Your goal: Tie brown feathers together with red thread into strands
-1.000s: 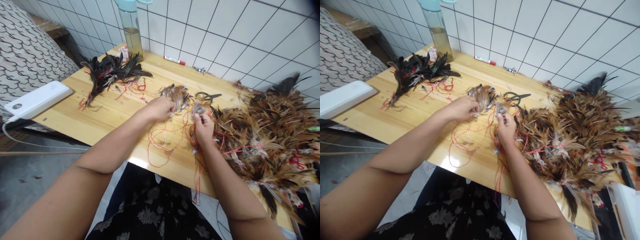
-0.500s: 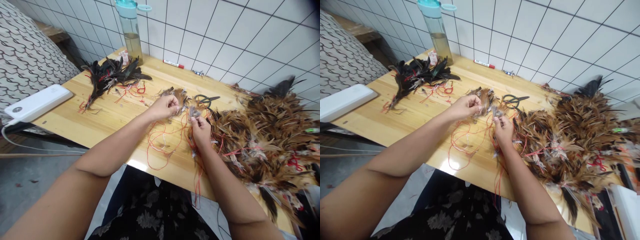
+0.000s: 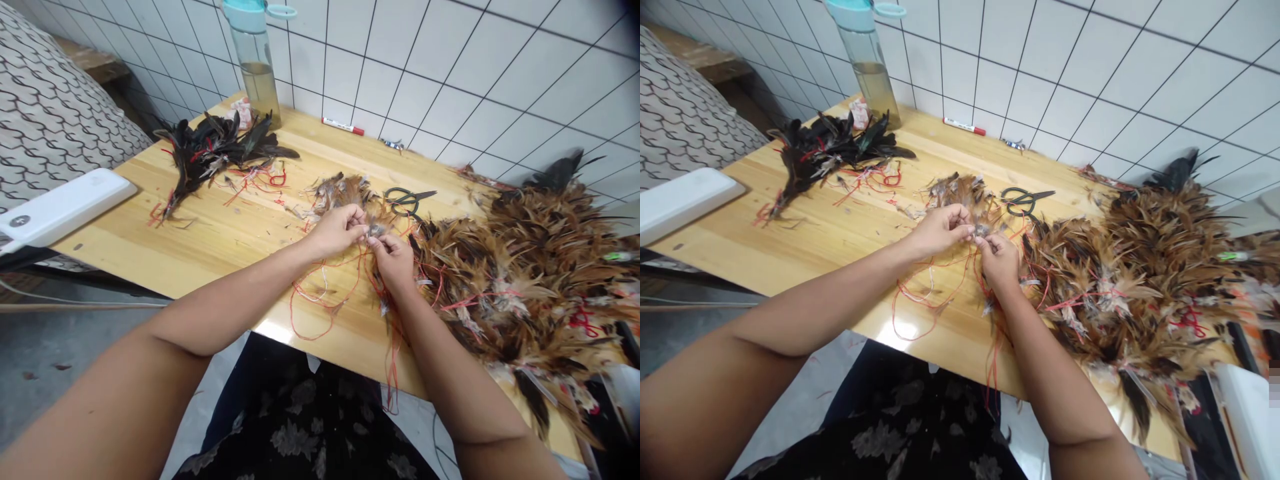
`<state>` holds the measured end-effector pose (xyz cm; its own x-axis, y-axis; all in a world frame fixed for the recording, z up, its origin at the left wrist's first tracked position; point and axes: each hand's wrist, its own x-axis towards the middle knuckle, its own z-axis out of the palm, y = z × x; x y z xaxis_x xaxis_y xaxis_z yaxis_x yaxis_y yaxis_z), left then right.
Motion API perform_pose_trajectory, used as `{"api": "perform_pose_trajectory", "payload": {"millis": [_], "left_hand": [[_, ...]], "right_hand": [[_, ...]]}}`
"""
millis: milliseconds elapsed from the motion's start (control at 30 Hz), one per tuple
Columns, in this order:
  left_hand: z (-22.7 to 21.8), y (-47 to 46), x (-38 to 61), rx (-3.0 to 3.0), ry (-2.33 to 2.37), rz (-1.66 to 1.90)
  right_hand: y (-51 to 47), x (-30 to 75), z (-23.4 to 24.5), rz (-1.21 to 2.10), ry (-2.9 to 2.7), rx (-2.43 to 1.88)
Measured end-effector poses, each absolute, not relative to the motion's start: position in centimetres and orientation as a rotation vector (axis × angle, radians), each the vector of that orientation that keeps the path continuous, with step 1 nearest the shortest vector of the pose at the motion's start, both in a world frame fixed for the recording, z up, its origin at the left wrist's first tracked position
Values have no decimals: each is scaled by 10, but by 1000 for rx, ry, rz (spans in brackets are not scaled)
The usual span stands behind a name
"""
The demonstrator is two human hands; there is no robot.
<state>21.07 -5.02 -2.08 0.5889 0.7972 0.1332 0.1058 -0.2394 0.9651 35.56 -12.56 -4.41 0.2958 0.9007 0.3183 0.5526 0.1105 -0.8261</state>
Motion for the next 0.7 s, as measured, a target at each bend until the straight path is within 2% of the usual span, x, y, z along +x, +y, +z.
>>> {"api": "perform_pose_trajectory", "payload": {"millis": [400, 533, 700], "left_hand": [[-22, -44, 208, 1835, 725, 972], [-22, -33, 199, 2042, 818, 1100], [-23, -35, 197, 2361, 780, 1053]], "right_hand": [[-125, 359, -47, 537, -1184, -1553], [-120, 373, -50, 532, -964, -1428], [-114, 390, -56, 458, -919, -1389]]}}
